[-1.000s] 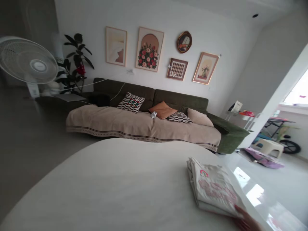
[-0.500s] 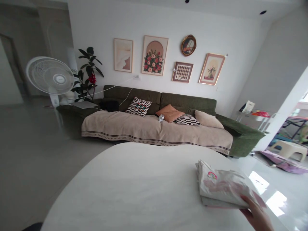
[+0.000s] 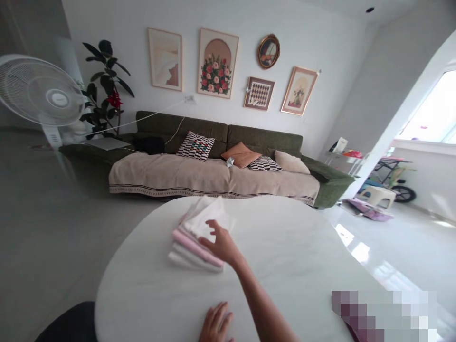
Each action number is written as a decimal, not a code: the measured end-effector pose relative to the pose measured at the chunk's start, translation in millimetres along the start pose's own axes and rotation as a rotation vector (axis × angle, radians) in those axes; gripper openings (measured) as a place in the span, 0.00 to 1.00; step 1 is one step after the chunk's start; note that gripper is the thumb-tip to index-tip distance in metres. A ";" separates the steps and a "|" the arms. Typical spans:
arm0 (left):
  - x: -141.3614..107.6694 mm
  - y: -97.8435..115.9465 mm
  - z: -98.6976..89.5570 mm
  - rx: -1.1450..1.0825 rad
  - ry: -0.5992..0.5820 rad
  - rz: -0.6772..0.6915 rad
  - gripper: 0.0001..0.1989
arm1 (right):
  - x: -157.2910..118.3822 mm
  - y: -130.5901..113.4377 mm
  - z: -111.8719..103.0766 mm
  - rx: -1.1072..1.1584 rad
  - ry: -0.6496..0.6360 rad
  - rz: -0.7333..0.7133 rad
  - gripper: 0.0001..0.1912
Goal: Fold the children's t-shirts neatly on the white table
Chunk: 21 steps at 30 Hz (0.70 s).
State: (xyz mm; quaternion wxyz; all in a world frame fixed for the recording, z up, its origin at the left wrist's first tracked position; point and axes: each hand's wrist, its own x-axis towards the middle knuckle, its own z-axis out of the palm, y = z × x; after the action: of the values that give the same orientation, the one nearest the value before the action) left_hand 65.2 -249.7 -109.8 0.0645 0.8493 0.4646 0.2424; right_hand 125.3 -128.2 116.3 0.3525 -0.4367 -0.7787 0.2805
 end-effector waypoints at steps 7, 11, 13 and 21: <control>-9.3 -9.5 -61.5 -0.237 0.179 -0.161 0.17 | -159.0 79.8 56.9 -0.104 0.271 0.207 0.12; 32.4 -52.0 -127.5 -0.142 0.429 -0.331 0.16 | -227.7 129.1 63.5 -0.190 0.352 0.268 0.12; 64.2 -73.9 -147.3 -0.020 0.453 -0.374 0.18 | -240.8 134.0 68.2 -0.221 0.361 0.259 0.15; 91.0 -106.9 -135.6 0.183 0.088 -0.452 0.24 | -243.0 132.6 79.5 -0.284 0.383 0.235 0.18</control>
State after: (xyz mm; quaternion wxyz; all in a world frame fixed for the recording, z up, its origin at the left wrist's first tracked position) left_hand -38.7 -130.9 4.9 0.0196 0.7147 0.6651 0.2155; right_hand 216.1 -290.7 -103.6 0.3938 -0.6143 -0.6732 0.1197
